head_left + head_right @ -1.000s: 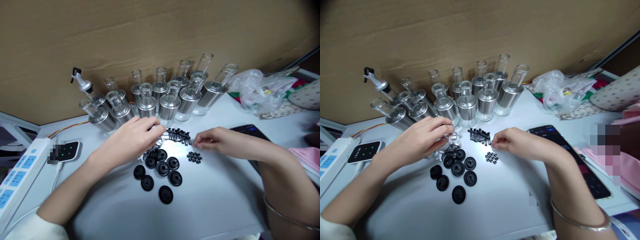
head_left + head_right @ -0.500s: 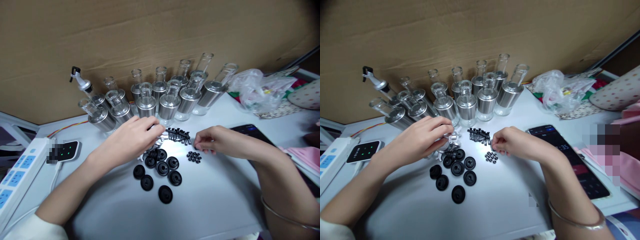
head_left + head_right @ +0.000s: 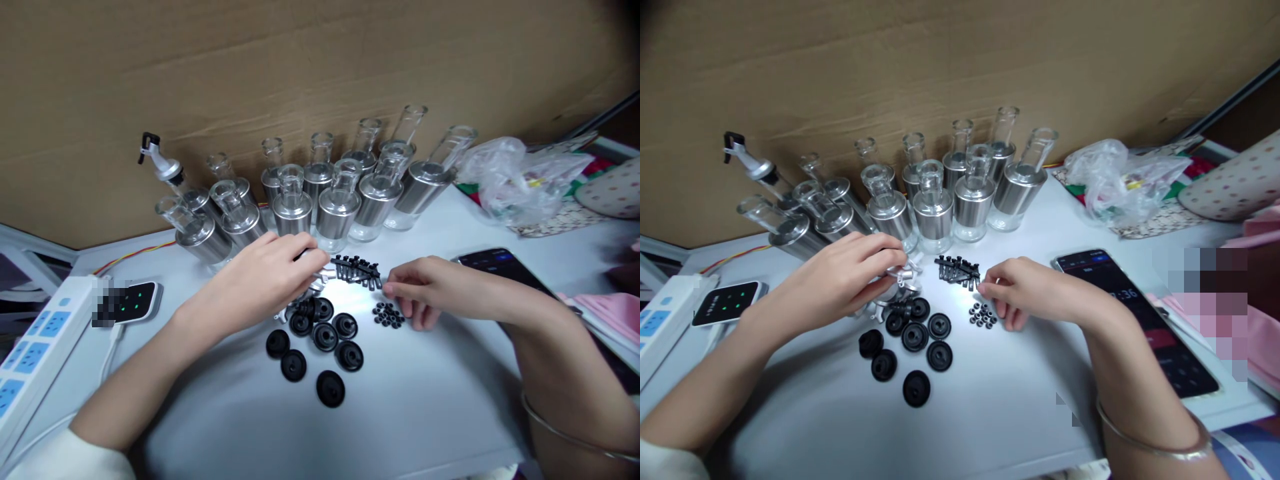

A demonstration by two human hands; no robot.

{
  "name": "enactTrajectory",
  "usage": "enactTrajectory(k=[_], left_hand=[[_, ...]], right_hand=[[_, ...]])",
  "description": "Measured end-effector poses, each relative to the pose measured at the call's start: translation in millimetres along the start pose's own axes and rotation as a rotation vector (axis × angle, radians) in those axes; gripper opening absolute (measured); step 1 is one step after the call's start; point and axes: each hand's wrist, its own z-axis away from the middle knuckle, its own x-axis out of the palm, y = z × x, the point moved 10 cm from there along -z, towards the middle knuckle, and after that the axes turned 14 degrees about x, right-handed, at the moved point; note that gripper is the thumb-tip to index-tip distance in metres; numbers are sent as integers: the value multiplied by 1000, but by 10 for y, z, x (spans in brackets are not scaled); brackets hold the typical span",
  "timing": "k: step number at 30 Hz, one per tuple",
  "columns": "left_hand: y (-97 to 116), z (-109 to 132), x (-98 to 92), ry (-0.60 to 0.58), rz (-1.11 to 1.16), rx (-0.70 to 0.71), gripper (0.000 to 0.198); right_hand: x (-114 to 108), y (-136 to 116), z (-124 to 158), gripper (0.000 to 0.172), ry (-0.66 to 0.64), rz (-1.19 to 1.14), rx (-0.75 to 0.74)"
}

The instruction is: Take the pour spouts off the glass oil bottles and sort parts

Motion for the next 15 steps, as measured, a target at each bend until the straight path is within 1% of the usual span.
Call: enactTrajectory(k=[3,9,13,15], left_hand=[[5,-4,-3,3,4,5,18],[3,-5,-12,11,9,1,19],[4,-3,-6,5,11,3,19],[1,-1,-1,0,10,1,19]], right_hand=[[47,-45,3,45,-8,-13,5],[98,-142,30,39,-32,6,-68],[26,-193,42,37,63,111,-136],[19,-230,48,37,89,146,-170]])
